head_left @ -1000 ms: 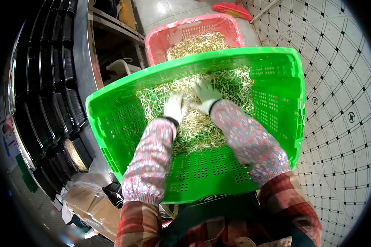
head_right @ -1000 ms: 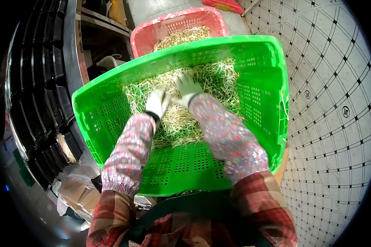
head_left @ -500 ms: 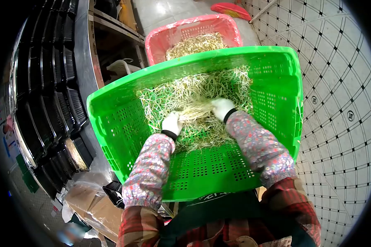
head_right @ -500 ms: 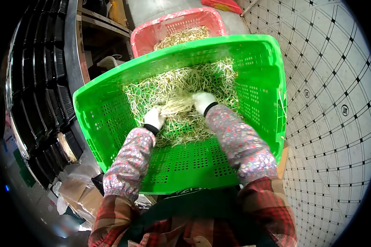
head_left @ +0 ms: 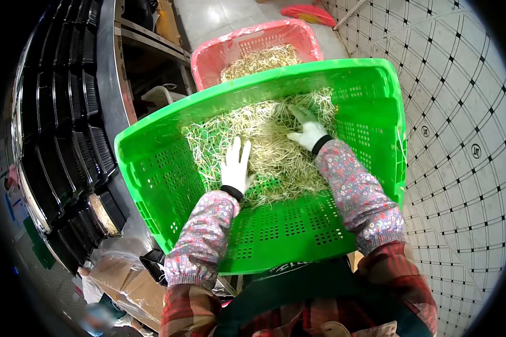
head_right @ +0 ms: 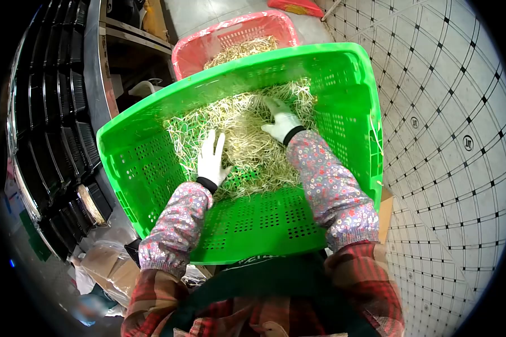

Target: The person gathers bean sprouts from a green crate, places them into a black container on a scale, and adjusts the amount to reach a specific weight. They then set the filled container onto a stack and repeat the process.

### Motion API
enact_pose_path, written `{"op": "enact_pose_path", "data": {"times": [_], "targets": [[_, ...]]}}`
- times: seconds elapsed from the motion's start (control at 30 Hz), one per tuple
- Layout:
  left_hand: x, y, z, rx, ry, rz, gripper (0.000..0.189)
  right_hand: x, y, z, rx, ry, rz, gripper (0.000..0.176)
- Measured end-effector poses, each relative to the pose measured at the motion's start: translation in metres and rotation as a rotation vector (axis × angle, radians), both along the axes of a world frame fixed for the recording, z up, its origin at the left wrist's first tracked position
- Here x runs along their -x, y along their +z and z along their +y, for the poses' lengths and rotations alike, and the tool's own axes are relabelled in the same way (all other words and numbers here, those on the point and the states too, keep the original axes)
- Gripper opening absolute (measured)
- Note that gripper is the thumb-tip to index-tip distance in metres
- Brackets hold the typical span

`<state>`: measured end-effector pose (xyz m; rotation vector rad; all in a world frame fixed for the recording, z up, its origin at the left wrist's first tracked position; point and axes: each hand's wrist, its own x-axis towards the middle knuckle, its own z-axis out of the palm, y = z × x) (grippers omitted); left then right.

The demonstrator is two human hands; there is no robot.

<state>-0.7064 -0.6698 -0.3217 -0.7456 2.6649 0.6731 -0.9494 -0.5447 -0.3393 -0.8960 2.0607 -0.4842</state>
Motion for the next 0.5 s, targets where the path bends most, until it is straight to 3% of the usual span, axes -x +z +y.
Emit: {"op": "enact_pose_path", "data": {"times": [0.07, 0.1, 0.2, 0.23, 0.3, 0.33, 0.37, 0.43, 0.5], "targets": [[-0.006, -0.007, -0.002, -0.003, -0.048, -0.059, 0.114, -0.010, 0.003, 0.014, 0.023, 0.019, 0.147, 0.104], [0.005, -0.006, -0.002, -0.001, -0.079, -0.109, 0.114, -0.019, 0.013, 0.010, -0.095, 0.120, 0.176, 0.117], [0.051, -0.007, -0.005, 0.009, -0.178, -0.103, 0.111, -0.049, 0.013, -0.001, -0.205, 0.327, 0.193, 0.131], [0.062, -0.021, -0.005, 0.071, -0.186, -0.106, 0.108, -0.056, -0.002, -0.004, -0.191, 0.325, 0.273, 0.123], [0.075, -0.035, -0.014, -0.064, -0.169, -0.183, 0.105, -0.061, -0.025, -0.004, -0.169, 0.271, 0.361, 0.097], [0.070, -0.054, -0.017, -0.072, -0.138, -0.122, 0.105, -0.066, -0.046, 0.001, -0.041, 0.207, 0.436, 0.071], [0.071, -0.055, -0.022, -0.122, -0.105, -0.234, 0.096, -0.061, -0.045, 0.002, -0.064, 0.252, 0.379, 0.065], [0.040, -0.080, -0.028, -0.047, -0.165, -0.061, 0.081, -0.050, -0.039, 0.004, -0.104, 0.340, 0.264, 0.054], [0.036, -0.056, -0.027, -0.084, -0.074, -0.061, 0.043, -0.039, -0.026, 0.007, -0.067, 0.316, 0.222, 0.040]]}}
